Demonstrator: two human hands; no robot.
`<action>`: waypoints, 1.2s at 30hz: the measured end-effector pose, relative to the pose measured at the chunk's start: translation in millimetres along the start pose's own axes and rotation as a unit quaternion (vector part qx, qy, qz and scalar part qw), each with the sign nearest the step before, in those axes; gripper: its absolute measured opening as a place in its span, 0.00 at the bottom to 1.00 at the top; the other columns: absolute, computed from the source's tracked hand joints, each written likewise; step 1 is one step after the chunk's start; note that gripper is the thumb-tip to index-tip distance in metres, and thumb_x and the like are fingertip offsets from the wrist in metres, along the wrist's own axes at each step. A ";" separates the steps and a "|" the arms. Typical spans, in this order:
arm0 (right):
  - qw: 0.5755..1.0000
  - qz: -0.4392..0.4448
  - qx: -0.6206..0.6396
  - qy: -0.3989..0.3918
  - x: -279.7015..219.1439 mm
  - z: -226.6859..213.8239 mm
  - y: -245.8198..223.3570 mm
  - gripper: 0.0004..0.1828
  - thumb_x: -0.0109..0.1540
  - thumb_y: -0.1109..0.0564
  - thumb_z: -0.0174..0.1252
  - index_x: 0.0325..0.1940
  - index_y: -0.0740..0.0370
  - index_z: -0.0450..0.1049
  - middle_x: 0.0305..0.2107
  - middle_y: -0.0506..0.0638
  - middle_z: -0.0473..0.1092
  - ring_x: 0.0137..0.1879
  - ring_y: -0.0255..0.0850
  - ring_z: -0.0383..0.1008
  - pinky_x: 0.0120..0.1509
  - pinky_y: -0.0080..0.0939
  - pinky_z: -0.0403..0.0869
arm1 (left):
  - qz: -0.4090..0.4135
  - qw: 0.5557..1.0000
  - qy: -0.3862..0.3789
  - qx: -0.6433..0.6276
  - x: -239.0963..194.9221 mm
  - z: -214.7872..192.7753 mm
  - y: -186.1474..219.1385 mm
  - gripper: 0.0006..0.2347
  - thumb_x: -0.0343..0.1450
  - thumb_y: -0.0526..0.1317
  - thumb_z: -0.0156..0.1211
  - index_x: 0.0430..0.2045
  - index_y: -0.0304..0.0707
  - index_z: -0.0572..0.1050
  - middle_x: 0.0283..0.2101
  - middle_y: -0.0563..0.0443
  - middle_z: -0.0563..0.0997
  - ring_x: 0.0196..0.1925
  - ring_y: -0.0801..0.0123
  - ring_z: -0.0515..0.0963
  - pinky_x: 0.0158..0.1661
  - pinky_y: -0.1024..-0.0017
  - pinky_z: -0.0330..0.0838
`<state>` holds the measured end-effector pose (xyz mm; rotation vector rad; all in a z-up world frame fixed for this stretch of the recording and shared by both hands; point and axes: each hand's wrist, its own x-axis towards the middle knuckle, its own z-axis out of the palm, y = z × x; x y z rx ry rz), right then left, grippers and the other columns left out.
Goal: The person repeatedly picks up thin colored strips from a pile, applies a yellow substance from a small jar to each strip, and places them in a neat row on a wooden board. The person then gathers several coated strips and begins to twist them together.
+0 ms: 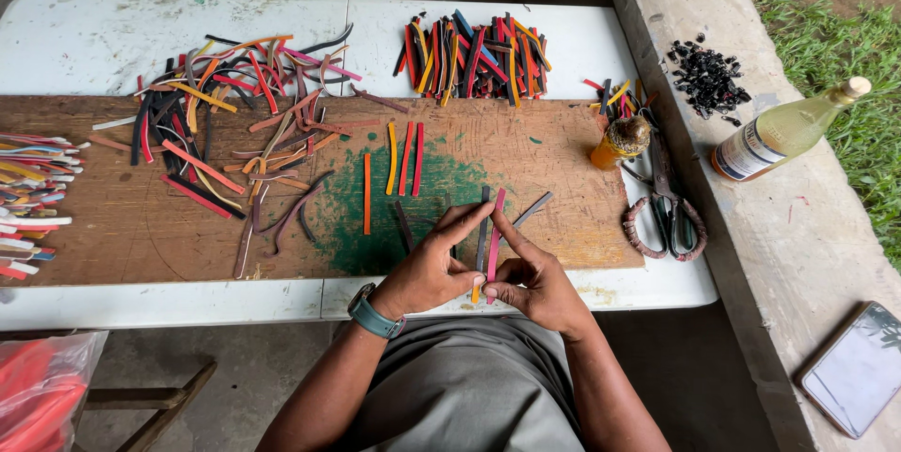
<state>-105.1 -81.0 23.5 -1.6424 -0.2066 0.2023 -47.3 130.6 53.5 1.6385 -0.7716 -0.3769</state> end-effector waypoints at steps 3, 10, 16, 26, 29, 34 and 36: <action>1.000 0.002 0.015 0.000 1.0 1.3 -0.9 0.55 0.55 0.63 0.70 0.81 0.52 0.48 0.27 0.46 0.75 0.33 0.30 0.73 0.41 0.31 0.73 | -0.014 1.000 0.003 -0.009 0.8 0.7 0.1 0.39 0.65 0.23 0.61 0.73 0.44 0.53 0.72 0.47 0.58 0.64 0.65 0.74 0.45 0.78 0.86; 0.999 0.009 0.041 -0.014 2.0 -1.5 3.5 0.55 0.56 0.64 0.70 0.81 0.53 0.47 0.29 0.47 0.75 0.35 0.29 0.73 0.43 0.30 0.74 | -0.007 1.000 0.000 -0.028 2.1 0.8 -4.8 0.40 0.65 0.23 0.62 0.73 0.44 0.52 0.72 0.47 0.57 0.67 0.63 0.71 0.46 0.76 0.86; 1.000 0.020 -0.002 -0.005 1.2 -1.5 1.6 0.55 0.54 0.64 0.71 0.81 0.52 0.49 0.27 0.47 0.76 0.33 0.30 0.74 0.41 0.31 0.75 | -0.011 1.000 -0.017 -0.016 -1.0 -2.2 -4.4 0.39 0.66 0.23 0.61 0.73 0.44 0.52 0.73 0.47 0.56 0.69 0.63 0.69 0.47 0.76 0.86; 1.000 -0.006 0.008 0.007 2.9 0.1 5.6 0.55 0.55 0.65 0.70 0.81 0.56 0.49 0.42 0.51 0.76 0.37 0.30 0.76 0.43 0.32 0.76 | -0.010 0.997 -0.008 -0.072 -2.0 -2.0 -14.8 0.39 0.67 0.24 0.63 0.75 0.42 0.52 0.76 0.46 0.55 0.71 0.67 0.65 0.44 0.79 0.82; 0.999 -0.024 0.026 0.011 4.6 -0.9 5.6 0.54 0.54 0.65 0.70 0.80 0.60 0.49 0.60 0.51 0.70 0.38 0.31 0.77 0.43 0.33 0.77 | -0.012 0.997 -0.006 -0.081 -0.1 -1.5 -16.1 0.39 0.67 0.24 0.63 0.74 0.42 0.52 0.78 0.46 0.53 0.73 0.68 0.63 0.44 0.79 0.82; 0.999 -0.022 0.031 0.014 6.7 -1.5 6.1 0.53 0.55 0.67 0.69 0.80 0.62 0.49 0.66 0.54 0.67 0.40 0.33 0.79 0.44 0.34 0.79 | -0.007 0.995 -0.006 -0.097 1.3 -2.0 -15.8 0.38 0.67 0.25 0.62 0.74 0.42 0.51 0.78 0.46 0.52 0.73 0.67 0.63 0.46 0.79 0.84; 0.999 -0.032 0.031 0.014 5.9 -1.9 5.6 0.52 0.55 0.67 0.68 0.79 0.63 0.50 0.71 0.52 0.62 0.40 0.34 0.79 0.44 0.35 0.79 | -0.006 0.995 -0.007 -0.096 0.7 -1.8 -14.5 0.38 0.68 0.25 0.62 0.74 0.42 0.51 0.78 0.46 0.52 0.73 0.67 0.63 0.46 0.79 0.83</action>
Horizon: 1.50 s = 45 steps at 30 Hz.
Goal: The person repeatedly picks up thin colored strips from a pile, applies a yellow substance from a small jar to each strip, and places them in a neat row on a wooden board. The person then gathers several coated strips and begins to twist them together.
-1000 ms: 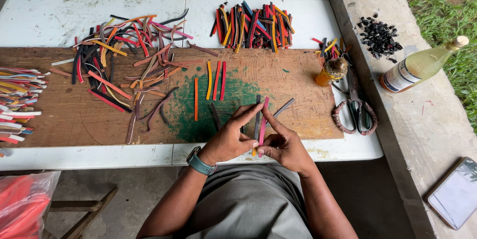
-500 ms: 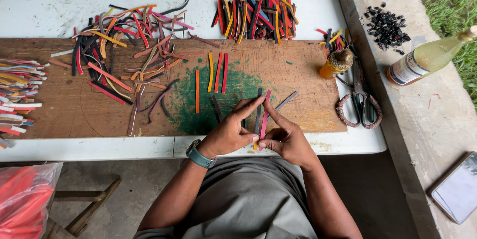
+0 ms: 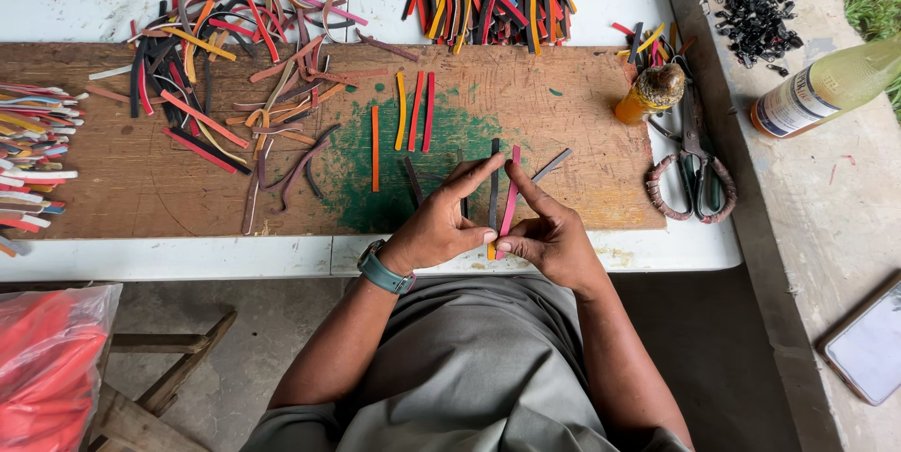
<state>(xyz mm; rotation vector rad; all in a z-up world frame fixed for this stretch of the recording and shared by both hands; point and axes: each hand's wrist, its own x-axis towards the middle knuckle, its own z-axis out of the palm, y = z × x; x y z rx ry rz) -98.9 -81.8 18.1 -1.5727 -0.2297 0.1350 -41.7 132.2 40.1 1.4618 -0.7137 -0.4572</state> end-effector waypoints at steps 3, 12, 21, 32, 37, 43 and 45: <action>1.000 0.005 0.007 0.003 0.7 0.8 -0.8 0.52 0.55 0.68 0.68 0.80 0.63 0.49 0.69 0.55 0.64 0.40 0.34 0.79 0.44 0.35 0.78 | 0.007 1.000 0.008 0.016 0.1 -0.3 0.7 0.39 0.67 0.24 0.63 0.74 0.42 0.52 0.77 0.47 0.54 0.72 0.66 0.64 0.46 0.79 0.82; 0.991 -0.048 0.025 0.121 2.8 4.7 13.0 0.43 0.56 0.67 0.68 0.74 0.67 0.60 0.70 0.58 0.62 0.44 0.39 0.81 0.49 0.36 0.80 | 0.066 0.992 0.104 0.017 -2.3 11.2 -7.7 0.27 0.73 0.20 0.61 0.68 0.36 0.68 0.69 0.46 0.66 0.71 0.64 0.70 0.56 0.71 0.80; 0.994 -0.012 0.071 0.081 -9.0 -2.6 1.2 0.35 0.62 0.65 0.65 0.73 0.68 0.65 0.60 0.58 0.72 0.47 0.36 0.79 0.54 0.36 0.78 | 0.083 0.992 0.082 -0.053 -5.3 12.9 18.2 0.33 0.69 0.20 0.57 0.71 0.35 0.57 0.72 0.47 0.57 0.71 0.66 0.68 0.61 0.71 0.80; 0.992 -0.006 0.062 0.112 -4.2 4.1 -18.8 0.38 0.56 0.68 0.67 0.70 0.68 0.64 0.54 0.58 0.73 0.46 0.40 0.82 0.52 0.38 0.82 | 0.068 0.993 0.091 -0.027 -3.1 14.2 21.3 0.34 0.69 0.18 0.56 0.72 0.35 0.55 0.72 0.44 0.56 0.72 0.62 0.67 0.58 0.69 0.78; 0.988 -0.001 0.080 0.131 -3.5 4.3 -8.0 0.36 0.57 0.69 0.67 0.69 0.69 0.65 0.45 0.55 0.75 0.45 0.38 0.81 0.51 0.36 0.81 | 0.066 0.990 0.120 -0.034 -3.3 18.5 17.4 0.33 0.69 0.19 0.56 0.72 0.31 0.54 0.72 0.42 0.57 0.70 0.61 0.69 0.60 0.71 0.81; 0.988 -0.031 0.063 0.139 0.5 6.2 5.3 0.33 0.57 0.69 0.67 0.67 0.70 0.67 0.34 0.53 0.78 0.42 0.36 0.80 0.51 0.36 0.81 | 0.055 0.985 0.163 0.004 3.1 24.2 8.6 0.33 0.68 0.20 0.59 0.71 0.31 0.55 0.71 0.40 0.60 0.69 0.60 0.70 0.57 0.71 0.81; 0.986 -0.044 0.067 0.145 1.9 10.5 11.2 0.29 0.59 0.69 0.66 0.65 0.71 0.69 0.34 0.53 0.78 0.42 0.36 0.80 0.51 0.36 0.81 | 0.084 0.978 0.186 0.036 4.0 27.8 2.6 0.33 0.69 0.19 0.59 0.72 0.31 0.57 0.71 0.36 0.61 0.72 0.58 0.68 0.58 0.70 0.81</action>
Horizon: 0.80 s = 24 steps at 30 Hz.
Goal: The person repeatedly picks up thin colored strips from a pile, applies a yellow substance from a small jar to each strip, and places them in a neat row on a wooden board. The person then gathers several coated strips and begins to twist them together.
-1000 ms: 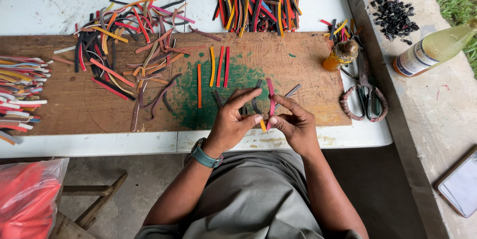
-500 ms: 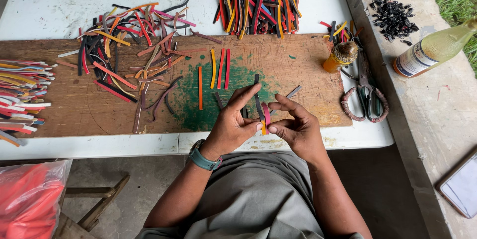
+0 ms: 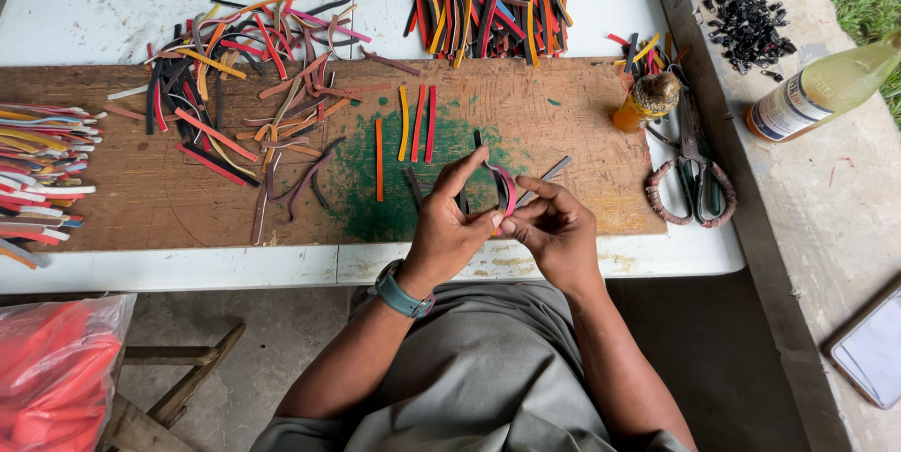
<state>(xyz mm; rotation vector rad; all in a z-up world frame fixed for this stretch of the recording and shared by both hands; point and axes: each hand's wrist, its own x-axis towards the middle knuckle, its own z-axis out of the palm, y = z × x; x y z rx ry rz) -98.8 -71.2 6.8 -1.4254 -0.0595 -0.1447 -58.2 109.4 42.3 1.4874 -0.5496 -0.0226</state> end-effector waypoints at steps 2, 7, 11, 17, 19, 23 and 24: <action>1.000 -0.002 -0.002 0.028 3.5 3.6 0.5 0.29 0.59 0.70 0.66 0.64 0.71 0.69 0.35 0.53 0.78 0.43 0.36 0.80 0.52 0.35 0.80 | -0.039 0.999 0.030 -0.003 0.4 1.0 -1.6 0.35 0.69 0.21 0.60 0.72 0.33 0.52 0.68 0.35 0.65 0.68 0.61 0.70 0.52 0.73 0.80; 0.999 -0.006 -0.003 0.039 11.9 2.5 -4.2 0.30 0.58 0.70 0.67 0.64 0.71 0.69 0.39 0.53 0.77 0.44 0.36 0.79 0.51 0.35 0.78 | -0.073 0.997 0.023 -0.015 3.3 -4.9 -8.1 0.38 0.71 0.26 0.66 0.74 0.36 0.46 0.47 0.35 0.83 0.54 0.63 0.82 0.52 0.75 0.78; 1.000 -0.002 0.003 0.017 11.8 1.7 -10.0 0.30 0.58 0.70 0.66 0.64 0.71 0.68 0.41 0.53 0.77 0.46 0.36 0.80 0.53 0.35 0.79 | -0.102 0.994 -0.010 -0.048 2.3 -12.7 -8.9 0.39 0.69 0.27 0.63 0.74 0.38 0.44 0.39 0.39 0.85 0.45 0.67 0.85 0.46 0.74 0.79; 1.000 0.007 -0.013 0.027 6.3 5.5 -9.9 0.29 0.58 0.71 0.65 0.63 0.71 0.68 0.37 0.54 0.79 0.45 0.36 0.80 0.52 0.35 0.80 | -0.127 0.992 0.015 -0.020 7.5 -6.4 -2.9 0.37 0.66 0.25 0.64 0.69 0.37 0.50 0.33 0.39 0.85 0.39 0.67 0.86 0.41 0.74 0.80; 0.999 0.008 -0.033 0.042 6.9 8.9 -6.1 0.28 0.59 0.72 0.64 0.63 0.70 0.69 0.36 0.54 0.79 0.44 0.35 0.79 0.51 0.35 0.79 | -0.129 0.991 0.033 0.032 9.3 -2.1 -0.6 0.36 0.65 0.25 0.65 0.68 0.37 0.51 0.32 0.40 0.85 0.38 0.67 0.86 0.40 0.74 0.80; 0.999 -0.020 -0.010 0.040 16.7 9.5 -2.6 0.26 0.59 0.72 0.63 0.61 0.69 0.68 0.36 0.53 0.78 0.43 0.34 0.79 0.50 0.34 0.77 | -0.102 0.994 0.039 -0.028 16.6 -1.5 1.1 0.38 0.66 0.25 0.62 0.69 0.39 0.46 0.38 0.44 0.83 0.41 0.70 0.85 0.42 0.74 0.81; 0.999 -0.032 0.007 0.032 16.3 7.2 -3.0 0.26 0.59 0.72 0.63 0.61 0.69 0.67 0.36 0.52 0.79 0.43 0.34 0.79 0.51 0.33 0.77 | -0.097 0.991 0.030 -0.088 16.6 -2.6 0.2 0.39 0.67 0.25 0.60 0.70 0.40 0.43 0.41 0.46 0.82 0.42 0.71 0.84 0.45 0.74 0.81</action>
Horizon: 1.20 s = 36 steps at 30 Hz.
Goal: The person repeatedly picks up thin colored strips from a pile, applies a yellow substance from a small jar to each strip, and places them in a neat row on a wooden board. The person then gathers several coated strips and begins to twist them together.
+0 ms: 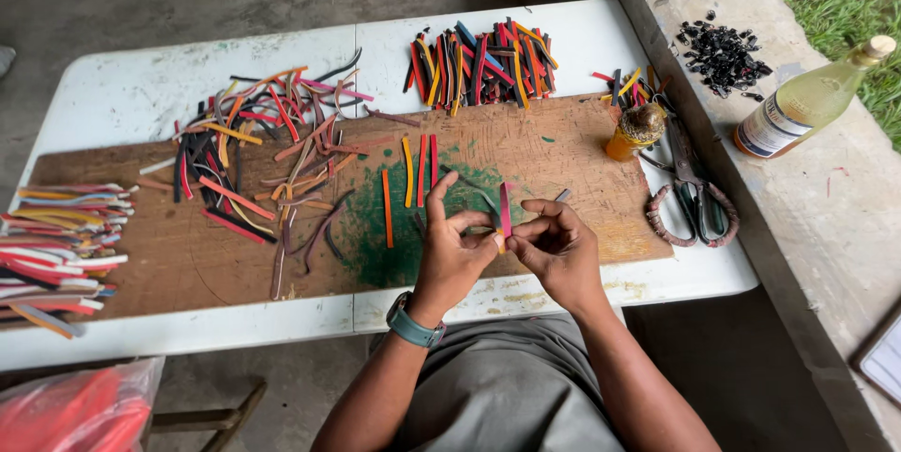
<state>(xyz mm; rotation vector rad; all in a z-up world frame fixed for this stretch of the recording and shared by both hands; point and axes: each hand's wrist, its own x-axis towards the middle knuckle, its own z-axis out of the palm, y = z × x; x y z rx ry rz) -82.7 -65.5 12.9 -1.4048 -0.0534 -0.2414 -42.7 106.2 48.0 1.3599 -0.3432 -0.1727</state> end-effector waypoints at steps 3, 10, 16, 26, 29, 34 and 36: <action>0.998 0.053 0.014 -0.022 4.0 -3.8 -4.2 0.26 0.58 0.70 0.64 0.59 0.68 0.67 0.35 0.52 0.78 0.41 0.35 0.78 0.45 0.35 0.76 | -0.003 0.998 -0.027 -0.062 8.1 -9.6 0.4 0.38 0.68 0.24 0.62 0.71 0.38 0.45 0.39 0.43 0.83 0.43 0.71 0.83 0.46 0.73 0.79; 0.980 0.181 0.059 -0.065 13.5 -10.2 -4.6 0.09 0.62 0.62 0.61 0.45 0.70 0.78 0.35 0.51 0.79 0.40 0.37 0.80 0.48 0.41 0.81 | -0.007 0.999 -0.046 0.006 6.5 -17.0 0.3 0.38 0.68 0.25 0.64 0.71 0.38 0.48 0.38 0.43 0.83 0.40 0.71 0.83 0.44 0.72 0.79; 0.993 0.104 0.029 -0.051 14.6 -10.6 8.3 0.08 0.62 0.63 0.63 0.43 0.71 0.77 0.34 0.52 0.79 0.39 0.36 0.79 0.48 0.40 0.80 | -0.059 0.995 -0.009 -0.082 6.3 -12.0 -1.6 0.35 0.69 0.28 0.64 0.71 0.40 0.51 0.39 0.45 0.82 0.41 0.71 0.83 0.42 0.70 0.84; 0.995 0.100 -0.007 -0.028 9.4 -9.7 9.0 0.06 0.62 0.64 0.63 0.42 0.70 0.78 0.33 0.53 0.79 0.37 0.35 0.80 0.45 0.37 0.81 | -0.074 0.994 -0.002 -0.085 4.5 -11.7 -8.8 0.33 0.69 0.28 0.63 0.70 0.39 0.54 0.40 0.44 0.81 0.40 0.70 0.83 0.39 0.71 0.84; 0.995 0.091 -0.022 -0.021 6.9 -6.9 8.9 0.05 0.63 0.65 0.63 0.42 0.70 0.78 0.33 0.52 0.79 0.37 0.34 0.79 0.44 0.36 0.80 | -0.067 0.994 0.001 -0.082 2.0 -12.8 -13.2 0.32 0.69 0.28 0.63 0.69 0.39 0.54 0.41 0.43 0.81 0.41 0.70 0.83 0.39 0.72 0.84; 0.996 0.081 -0.015 -0.013 3.9 -2.0 12.0 0.04 0.62 0.66 0.63 0.40 0.70 0.77 0.32 0.51 0.78 0.37 0.32 0.78 0.43 0.35 0.80 | -0.063 0.995 0.017 -0.076 1.1 -10.5 -15.4 0.31 0.69 0.26 0.62 0.67 0.38 0.55 0.41 0.41 0.81 0.41 0.70 0.84 0.39 0.72 0.84; 0.995 0.096 0.003 -0.003 4.4 1.5 16.3 0.04 0.61 0.65 0.62 0.38 0.69 0.75 0.30 0.50 0.78 0.35 0.32 0.79 0.41 0.35 0.81 | -0.056 0.996 0.025 -0.061 2.6 -6.7 -13.6 0.30 0.68 0.25 0.62 0.66 0.37 0.57 0.41 0.40 0.81 0.40 0.69 0.84 0.38 0.72 0.83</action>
